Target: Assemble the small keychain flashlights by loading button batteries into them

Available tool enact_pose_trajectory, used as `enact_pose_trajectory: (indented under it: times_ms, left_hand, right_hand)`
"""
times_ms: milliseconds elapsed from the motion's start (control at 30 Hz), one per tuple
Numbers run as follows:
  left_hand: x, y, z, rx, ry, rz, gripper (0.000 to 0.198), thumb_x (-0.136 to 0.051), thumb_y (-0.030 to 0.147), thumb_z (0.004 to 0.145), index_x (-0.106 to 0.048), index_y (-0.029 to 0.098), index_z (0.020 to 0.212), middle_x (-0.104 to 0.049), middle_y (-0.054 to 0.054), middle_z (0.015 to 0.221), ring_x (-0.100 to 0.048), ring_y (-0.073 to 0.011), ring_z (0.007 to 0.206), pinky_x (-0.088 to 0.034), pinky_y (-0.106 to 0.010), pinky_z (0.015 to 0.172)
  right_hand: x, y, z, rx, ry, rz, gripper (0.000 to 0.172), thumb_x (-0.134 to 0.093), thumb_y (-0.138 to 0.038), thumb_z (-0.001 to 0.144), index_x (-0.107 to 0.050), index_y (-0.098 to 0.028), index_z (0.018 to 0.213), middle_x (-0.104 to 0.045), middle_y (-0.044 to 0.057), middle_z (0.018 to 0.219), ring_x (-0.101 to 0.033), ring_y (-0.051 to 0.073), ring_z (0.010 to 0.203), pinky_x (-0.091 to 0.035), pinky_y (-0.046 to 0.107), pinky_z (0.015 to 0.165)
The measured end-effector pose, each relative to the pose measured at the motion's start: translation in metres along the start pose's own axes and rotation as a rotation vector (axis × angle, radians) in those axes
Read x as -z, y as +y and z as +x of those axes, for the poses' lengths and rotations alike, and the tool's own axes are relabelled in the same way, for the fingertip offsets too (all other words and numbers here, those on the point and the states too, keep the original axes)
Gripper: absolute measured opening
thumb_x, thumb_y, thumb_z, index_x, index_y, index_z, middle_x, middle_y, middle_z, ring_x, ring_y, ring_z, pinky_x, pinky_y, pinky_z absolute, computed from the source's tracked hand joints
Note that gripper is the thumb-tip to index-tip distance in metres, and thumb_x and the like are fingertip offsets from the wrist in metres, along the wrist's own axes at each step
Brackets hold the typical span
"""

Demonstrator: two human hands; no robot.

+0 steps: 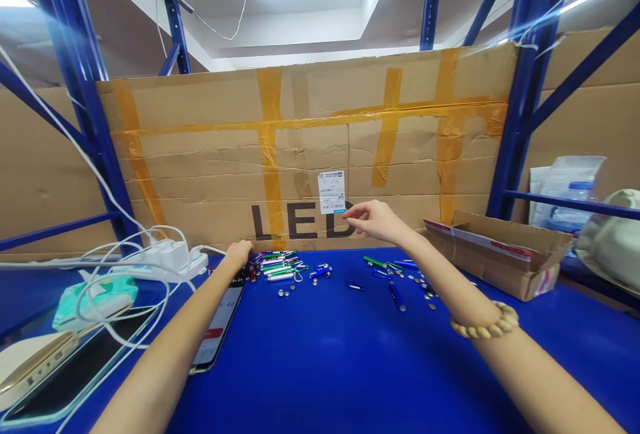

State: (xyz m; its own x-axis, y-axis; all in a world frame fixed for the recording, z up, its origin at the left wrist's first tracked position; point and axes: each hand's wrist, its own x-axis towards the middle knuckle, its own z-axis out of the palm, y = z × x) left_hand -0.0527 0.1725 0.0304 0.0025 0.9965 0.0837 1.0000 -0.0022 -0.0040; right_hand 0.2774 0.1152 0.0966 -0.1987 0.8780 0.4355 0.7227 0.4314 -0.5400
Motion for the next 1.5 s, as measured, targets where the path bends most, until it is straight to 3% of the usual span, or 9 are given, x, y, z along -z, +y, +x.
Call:
enact_pose_trajectory:
  times_ms: [233, 500, 667, 833, 933, 1067, 1167, 1400, 1500]
  left_hand:
    - [0.017, 0.016, -0.002, -0.069, 0.062, 0.088, 0.028, -0.052, 0.028, 0.087, -0.053, 0.017, 0.113, -0.056, -0.008, 0.114, -0.058, -0.0201, 0.096, -0.05, -0.039, 0.08]
    - [0.032, 0.09, -0.054, -0.392, 0.315, 0.048, 0.022, -0.042, 0.023, 0.088, -0.063, 0.017, 0.09, -0.063, -0.009, 0.096, -0.057, -0.0233, 0.096, -0.045, -0.034, 0.081]
    - [0.028, 0.097, -0.102, -0.499, 0.366, -0.037, 0.024, -0.041, 0.028, 0.086, -0.064, 0.02, 0.088, -0.067, -0.005, 0.092, -0.061, -0.0218, 0.09, -0.045, -0.027, 0.069]
    - [0.032, 0.085, -0.122, -0.465, 0.394, -0.286, 0.025, -0.045, 0.037, 0.084, -0.066, 0.023, 0.089, -0.069, -0.002, 0.089, -0.062, -0.0178, 0.075, -0.045, -0.026, 0.062]
    - [0.035, 0.087, -0.125, -0.424, 0.273, -0.705, 0.033, -0.051, 0.042, 0.081, -0.065, 0.021, 0.102, -0.07, -0.005, 0.084, -0.06, -0.0151, 0.061, -0.046, -0.025, 0.054]
    - [0.039, 0.101, -0.129, -0.433, 0.078, -1.171, 0.047, -0.047, 0.045, 0.082, -0.056, 0.016, 0.118, -0.068, -0.009, 0.087, -0.059, -0.0137, 0.055, -0.045, -0.023, 0.043]
    - [0.043, 0.111, -0.136, -0.47, 0.139, -1.3, 0.041, -0.046, 0.044, 0.083, -0.066, 0.012, 0.099, -0.064, -0.005, 0.066, -0.058, -0.0133, 0.053, -0.046, -0.022, 0.045]
    - [0.058, 0.112, -0.157, -0.468, 0.467, -1.325, 0.025, -0.057, 0.036, 0.078, -0.068, 0.014, 0.08, -0.062, -0.005, 0.085, -0.059, -0.014, 0.07, -0.048, -0.021, 0.054]
    - [0.055, 0.114, -0.166, -0.412, 0.464, -1.388, 0.025, -0.05, 0.037, 0.083, -0.062, 0.014, 0.084, -0.064, -0.005, 0.085, -0.059, -0.0134, 0.072, -0.048, -0.021, 0.057]
  right_hand:
    - [0.026, 0.034, 0.002, -0.229, -0.14, -0.373, 0.018, -0.064, -0.012, 0.066, -0.072, -0.023, 0.077, -0.07, -0.001, 0.07, -0.065, 0.014, 0.063, -0.048, 0.025, 0.065]
    - [-0.026, 0.068, -0.005, -0.347, -0.338, -0.527, 0.027, -0.052, -0.03, 0.087, -0.054, -0.016, 0.111, -0.056, 0.008, 0.112, -0.057, 0.018, 0.095, -0.049, 0.038, 0.081]
    - [-0.035, 0.077, -0.007, -0.358, -0.319, -0.512, 0.028, -0.051, -0.03, 0.088, -0.052, -0.017, 0.113, -0.054, 0.008, 0.114, -0.057, 0.018, 0.096, -0.049, 0.038, 0.08]
    - [-0.01, 0.057, 0.0, -0.246, -0.208, -0.373, 0.021, -0.056, -0.031, 0.082, -0.068, -0.013, 0.086, -0.068, 0.007, 0.076, -0.064, 0.018, 0.075, -0.048, 0.028, 0.069]
    - [0.0, 0.023, -0.004, -0.069, -0.196, -0.195, 0.03, -0.047, -0.035, 0.086, -0.066, -0.016, 0.099, -0.07, 0.004, 0.082, -0.062, 0.01, 0.065, -0.047, 0.02, 0.061]
    - [-0.007, -0.031, -0.022, 0.266, -0.341, 0.269, 0.034, -0.059, -0.038, 0.077, -0.066, -0.016, 0.101, -0.068, 0.002, 0.075, -0.056, 0.007, 0.055, -0.044, 0.017, 0.047]
    - [-0.014, -0.054, -0.035, 0.362, -0.414, 0.471, 0.032, -0.064, -0.036, 0.072, -0.069, -0.015, 0.096, -0.064, 0.0, 0.065, -0.054, 0.007, 0.054, -0.044, 0.016, 0.046]
    - [0.009, -0.042, -0.034, 0.275, -0.366, 0.371, 0.037, -0.064, -0.042, 0.073, -0.068, -0.014, 0.097, -0.067, 0.005, 0.076, -0.059, 0.012, 0.065, -0.048, 0.019, 0.048]
    - [0.02, -0.011, -0.037, 0.177, -0.207, 0.09, 0.034, -0.062, -0.041, 0.075, -0.068, -0.015, 0.096, -0.069, 0.005, 0.08, -0.059, 0.012, 0.065, -0.048, 0.022, 0.053]
